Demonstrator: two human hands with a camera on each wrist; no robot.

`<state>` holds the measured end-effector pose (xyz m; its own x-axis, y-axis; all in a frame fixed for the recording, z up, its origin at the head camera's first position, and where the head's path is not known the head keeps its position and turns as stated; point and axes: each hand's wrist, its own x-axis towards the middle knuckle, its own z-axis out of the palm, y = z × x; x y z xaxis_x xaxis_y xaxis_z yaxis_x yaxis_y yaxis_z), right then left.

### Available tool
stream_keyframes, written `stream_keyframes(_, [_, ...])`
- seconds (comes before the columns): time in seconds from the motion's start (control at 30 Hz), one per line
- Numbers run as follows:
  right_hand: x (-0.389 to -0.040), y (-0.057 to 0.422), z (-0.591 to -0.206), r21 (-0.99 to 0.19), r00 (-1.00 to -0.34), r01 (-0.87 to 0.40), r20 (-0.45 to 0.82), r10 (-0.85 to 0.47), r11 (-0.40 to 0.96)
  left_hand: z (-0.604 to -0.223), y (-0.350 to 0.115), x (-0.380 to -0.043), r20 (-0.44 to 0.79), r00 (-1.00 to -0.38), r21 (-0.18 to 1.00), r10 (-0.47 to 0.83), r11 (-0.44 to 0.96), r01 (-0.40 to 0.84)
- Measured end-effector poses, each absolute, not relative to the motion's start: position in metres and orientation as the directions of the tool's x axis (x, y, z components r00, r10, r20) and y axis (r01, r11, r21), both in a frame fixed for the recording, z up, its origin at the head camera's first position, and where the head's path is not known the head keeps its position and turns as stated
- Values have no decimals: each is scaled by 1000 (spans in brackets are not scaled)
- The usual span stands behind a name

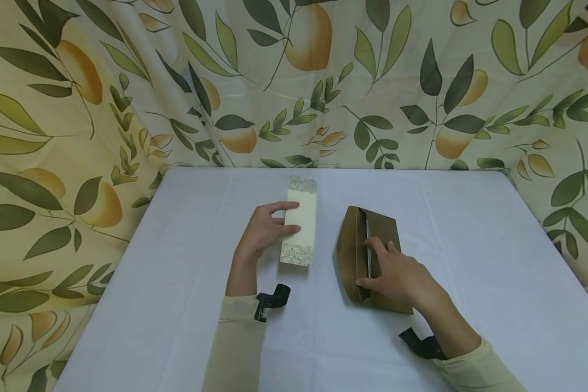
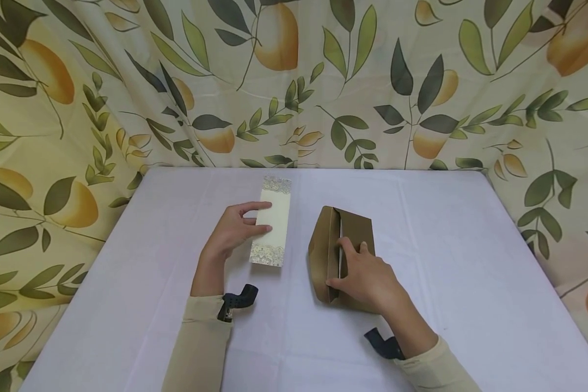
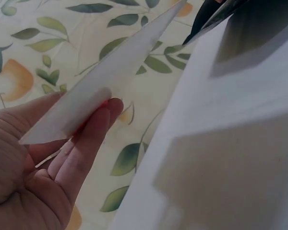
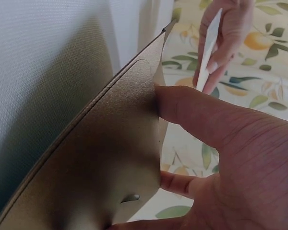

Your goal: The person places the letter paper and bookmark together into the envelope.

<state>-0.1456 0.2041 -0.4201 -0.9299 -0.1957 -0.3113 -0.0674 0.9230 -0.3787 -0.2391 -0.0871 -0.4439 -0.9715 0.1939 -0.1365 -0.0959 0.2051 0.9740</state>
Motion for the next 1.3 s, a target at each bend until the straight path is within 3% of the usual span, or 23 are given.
stream_keyframes(0.23, [-147, 202, -423, -364, -934, -60, -307, -181, 929, -442, -70, -236, -206, -924, 969, 321, 197, -148])
stream_keyframes(0.53, [-148, 201, -424, -345, -943, -80, -279, -184, 935, -437, -48, -229, -185, -865, 972, 467, 216, -91])
stream_keyframes(1.0, [-148, 202, -425, -340, -946, -83, -270, -182, 937, -434, -27, -223, -190, -854, 949, 484, 315, -33])
stream_keyframes(1.3, [-150, 200, -425, -329, -948, -85, -265, -179, 940, -436, -14, -221, -135, -878, 896, 459, 435, 90])
